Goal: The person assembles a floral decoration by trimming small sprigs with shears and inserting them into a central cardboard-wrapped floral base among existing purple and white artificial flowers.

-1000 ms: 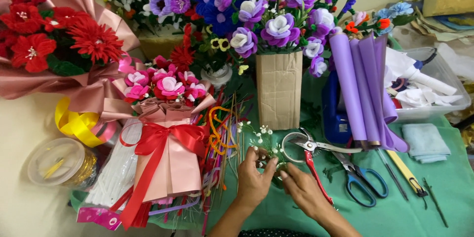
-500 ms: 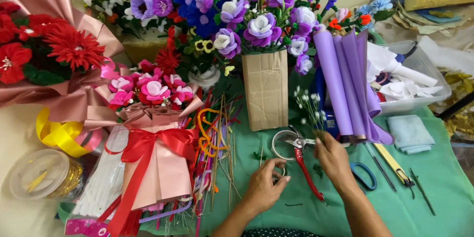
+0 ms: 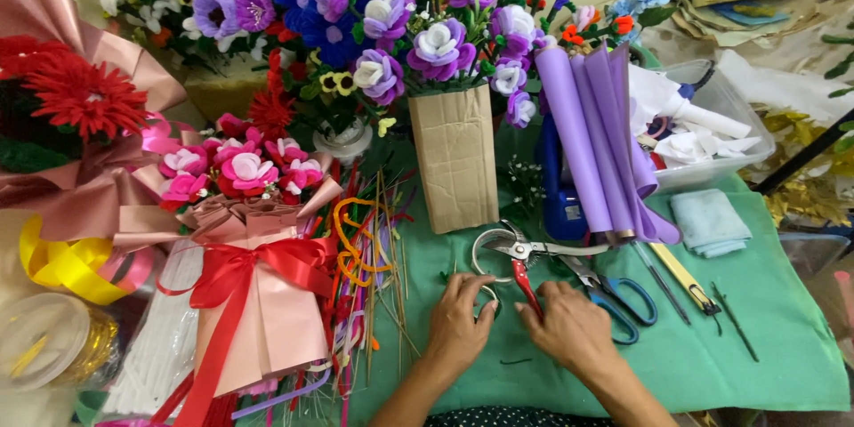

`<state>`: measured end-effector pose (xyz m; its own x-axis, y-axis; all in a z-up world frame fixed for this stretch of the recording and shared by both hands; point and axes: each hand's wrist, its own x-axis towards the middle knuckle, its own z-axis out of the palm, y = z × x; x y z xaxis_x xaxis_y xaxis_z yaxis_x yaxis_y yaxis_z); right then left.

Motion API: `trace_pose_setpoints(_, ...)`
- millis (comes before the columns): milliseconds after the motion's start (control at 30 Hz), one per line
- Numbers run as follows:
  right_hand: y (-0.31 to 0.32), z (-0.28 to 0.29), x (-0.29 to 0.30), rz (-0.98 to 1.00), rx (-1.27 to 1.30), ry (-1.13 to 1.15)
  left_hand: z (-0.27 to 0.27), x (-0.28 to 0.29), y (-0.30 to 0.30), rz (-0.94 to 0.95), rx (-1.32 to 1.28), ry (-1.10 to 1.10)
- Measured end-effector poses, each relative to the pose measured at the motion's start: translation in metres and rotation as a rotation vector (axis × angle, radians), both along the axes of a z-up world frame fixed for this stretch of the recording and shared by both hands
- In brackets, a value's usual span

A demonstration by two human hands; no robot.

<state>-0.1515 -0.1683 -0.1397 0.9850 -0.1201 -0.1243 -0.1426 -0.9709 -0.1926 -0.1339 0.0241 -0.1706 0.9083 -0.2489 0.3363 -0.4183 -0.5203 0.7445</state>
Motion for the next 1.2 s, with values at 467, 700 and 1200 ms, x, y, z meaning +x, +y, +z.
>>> trace_pose_setpoints(467, -0.021, -0.007, -0.014, 0.118, 0.015, 0.034, -0.013, 0.021, -0.018, 0.066, 0.423, -0.077)
trace_pose_setpoints(700, -0.078, 0.058, -0.037, 0.016, 0.104, 0.176, -0.031, 0.043, -0.014, 0.079, 0.441, -0.128)
trace_pose_setpoints(1200, -0.132, 0.103, -0.075, -0.478, 0.987, 0.21, -0.002, 0.042, -0.001, 0.113, 0.66, 0.009)
